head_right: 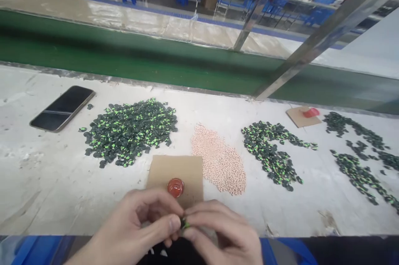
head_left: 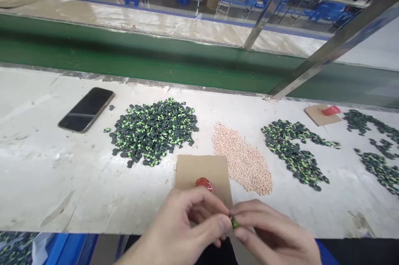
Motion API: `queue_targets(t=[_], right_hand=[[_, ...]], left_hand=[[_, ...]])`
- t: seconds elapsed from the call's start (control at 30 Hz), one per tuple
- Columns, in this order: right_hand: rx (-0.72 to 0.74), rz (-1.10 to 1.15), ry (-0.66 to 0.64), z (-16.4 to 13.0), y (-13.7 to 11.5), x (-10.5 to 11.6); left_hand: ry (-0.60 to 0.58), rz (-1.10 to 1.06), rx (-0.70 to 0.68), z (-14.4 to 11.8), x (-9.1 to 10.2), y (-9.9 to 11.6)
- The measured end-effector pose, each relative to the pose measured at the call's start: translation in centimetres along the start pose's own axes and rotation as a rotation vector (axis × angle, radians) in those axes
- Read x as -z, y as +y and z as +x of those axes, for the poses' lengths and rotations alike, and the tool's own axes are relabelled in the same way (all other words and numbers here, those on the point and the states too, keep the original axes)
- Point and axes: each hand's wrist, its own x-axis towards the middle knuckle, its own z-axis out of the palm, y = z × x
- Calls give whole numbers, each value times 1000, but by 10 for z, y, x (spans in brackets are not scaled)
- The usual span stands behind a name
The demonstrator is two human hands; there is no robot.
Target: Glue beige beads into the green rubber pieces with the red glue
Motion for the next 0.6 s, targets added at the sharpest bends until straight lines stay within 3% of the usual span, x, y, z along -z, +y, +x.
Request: queue_targets(t=[0.03, 0.1, 0.17, 0.23, 0.33, 0.4, 0.47, 0.6], right_hand=[[7, -105, 91, 1, 9, 12], [-28, -376, 403, 4, 33, 42], [-21, -745, 604, 9, 57, 75], [33, -943, 636, 15, 78, 104], [104, -1020, 641, 25, 92, 127], [167, -1032, 622, 33, 90, 125], [234, -1013, 541, 45, 85, 111], [325, -933, 207, 77, 69, 67]], left_hand=[[60, 237, -105, 9, 7, 2], [272, 783, -331, 30, 24, 6], [378, 1006, -393, 52, 42, 8], [374, 1093, -404, 69, 56, 9], [319, 1166, -428, 81, 66, 9], [304, 1178, -439, 83, 67, 9], [310, 1162, -446, 83, 66, 8], [369, 1050, -447, 81, 63, 6]])
